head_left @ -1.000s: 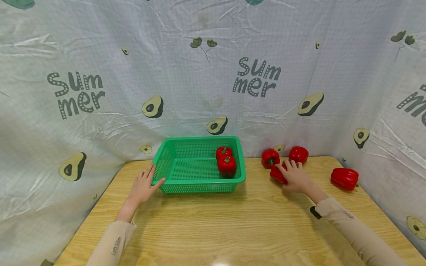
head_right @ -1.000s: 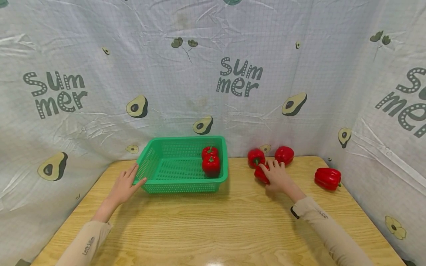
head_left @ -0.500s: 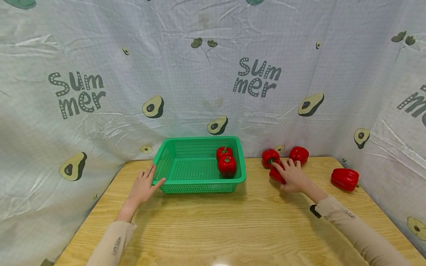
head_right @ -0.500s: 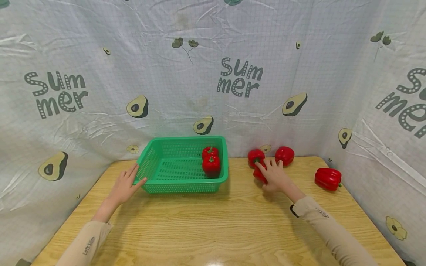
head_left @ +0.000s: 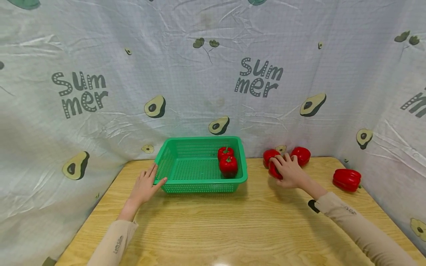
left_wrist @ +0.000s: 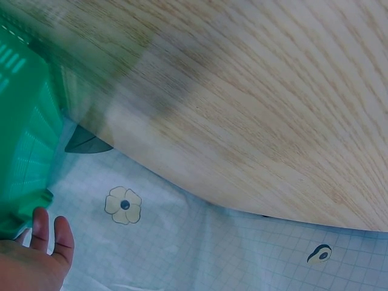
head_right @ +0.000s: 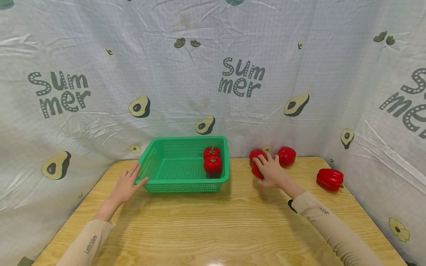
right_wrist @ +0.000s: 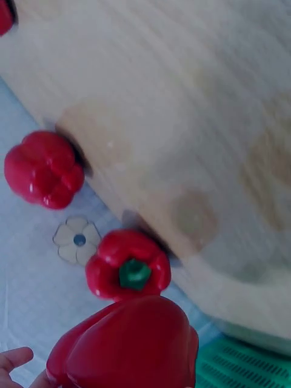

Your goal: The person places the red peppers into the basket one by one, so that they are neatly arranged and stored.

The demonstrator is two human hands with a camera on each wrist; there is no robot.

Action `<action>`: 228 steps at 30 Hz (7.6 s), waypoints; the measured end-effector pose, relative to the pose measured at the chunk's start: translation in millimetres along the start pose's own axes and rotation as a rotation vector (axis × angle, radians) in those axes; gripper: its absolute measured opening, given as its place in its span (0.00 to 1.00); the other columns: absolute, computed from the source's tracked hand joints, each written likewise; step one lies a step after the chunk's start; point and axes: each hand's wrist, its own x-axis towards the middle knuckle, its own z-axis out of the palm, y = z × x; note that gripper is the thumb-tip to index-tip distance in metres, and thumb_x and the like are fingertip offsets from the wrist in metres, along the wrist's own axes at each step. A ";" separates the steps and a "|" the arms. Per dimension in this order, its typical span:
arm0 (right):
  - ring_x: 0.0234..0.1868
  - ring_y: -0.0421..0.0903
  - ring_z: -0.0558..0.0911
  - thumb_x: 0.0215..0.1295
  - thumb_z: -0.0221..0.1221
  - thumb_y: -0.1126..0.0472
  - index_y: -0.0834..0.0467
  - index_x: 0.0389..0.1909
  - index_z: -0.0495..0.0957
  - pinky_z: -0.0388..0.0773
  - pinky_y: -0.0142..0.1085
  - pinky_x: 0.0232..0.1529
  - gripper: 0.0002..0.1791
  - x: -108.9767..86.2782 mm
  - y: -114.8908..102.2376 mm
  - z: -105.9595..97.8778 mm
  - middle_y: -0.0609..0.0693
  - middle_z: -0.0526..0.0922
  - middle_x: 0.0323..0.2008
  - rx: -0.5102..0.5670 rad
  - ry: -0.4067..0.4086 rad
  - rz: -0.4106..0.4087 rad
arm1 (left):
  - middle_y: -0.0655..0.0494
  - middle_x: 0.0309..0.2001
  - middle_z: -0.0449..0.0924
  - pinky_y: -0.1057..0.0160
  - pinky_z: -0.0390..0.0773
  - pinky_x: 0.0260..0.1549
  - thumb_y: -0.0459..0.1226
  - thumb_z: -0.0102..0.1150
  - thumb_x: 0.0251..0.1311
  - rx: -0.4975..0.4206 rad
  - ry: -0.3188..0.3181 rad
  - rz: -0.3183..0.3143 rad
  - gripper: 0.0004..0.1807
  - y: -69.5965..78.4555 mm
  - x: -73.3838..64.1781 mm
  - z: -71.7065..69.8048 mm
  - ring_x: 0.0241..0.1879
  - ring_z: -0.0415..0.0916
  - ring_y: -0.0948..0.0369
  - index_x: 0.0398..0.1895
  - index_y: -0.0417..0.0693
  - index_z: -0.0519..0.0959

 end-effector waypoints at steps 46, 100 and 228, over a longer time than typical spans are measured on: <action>0.42 0.53 0.65 0.50 0.55 0.49 0.59 0.58 0.67 0.61 0.51 0.40 0.33 122.7 -62.0 -44.4 0.57 0.71 0.49 0.166 0.078 -0.133 | 0.40 0.68 0.50 0.45 0.61 0.44 0.55 0.42 0.61 -0.019 0.005 -0.012 0.41 0.0 -0.1 -1.4 0.47 0.58 0.46 0.67 0.35 0.50; 0.66 0.59 0.52 0.64 0.43 0.42 0.51 0.69 0.48 0.45 0.62 0.61 0.35 236.3 -117.6 36.6 0.53 0.55 0.67 0.139 -0.485 0.066 | 0.40 0.68 0.47 0.49 0.62 0.41 0.56 0.41 0.61 -0.024 -0.031 -0.032 0.41 -0.8 -1.8 -4.0 0.42 0.58 0.50 0.67 0.35 0.49; 0.47 0.47 0.72 0.54 0.61 0.56 0.54 0.52 0.74 0.66 0.47 0.45 0.22 89.8 -51.4 -18.5 0.49 0.78 0.47 0.183 0.012 -0.214 | 0.38 0.68 0.48 0.50 0.62 0.38 0.54 0.41 0.62 -0.019 -0.024 -0.007 0.40 4.8 -0.8 -5.4 0.43 0.58 0.48 0.67 0.33 0.49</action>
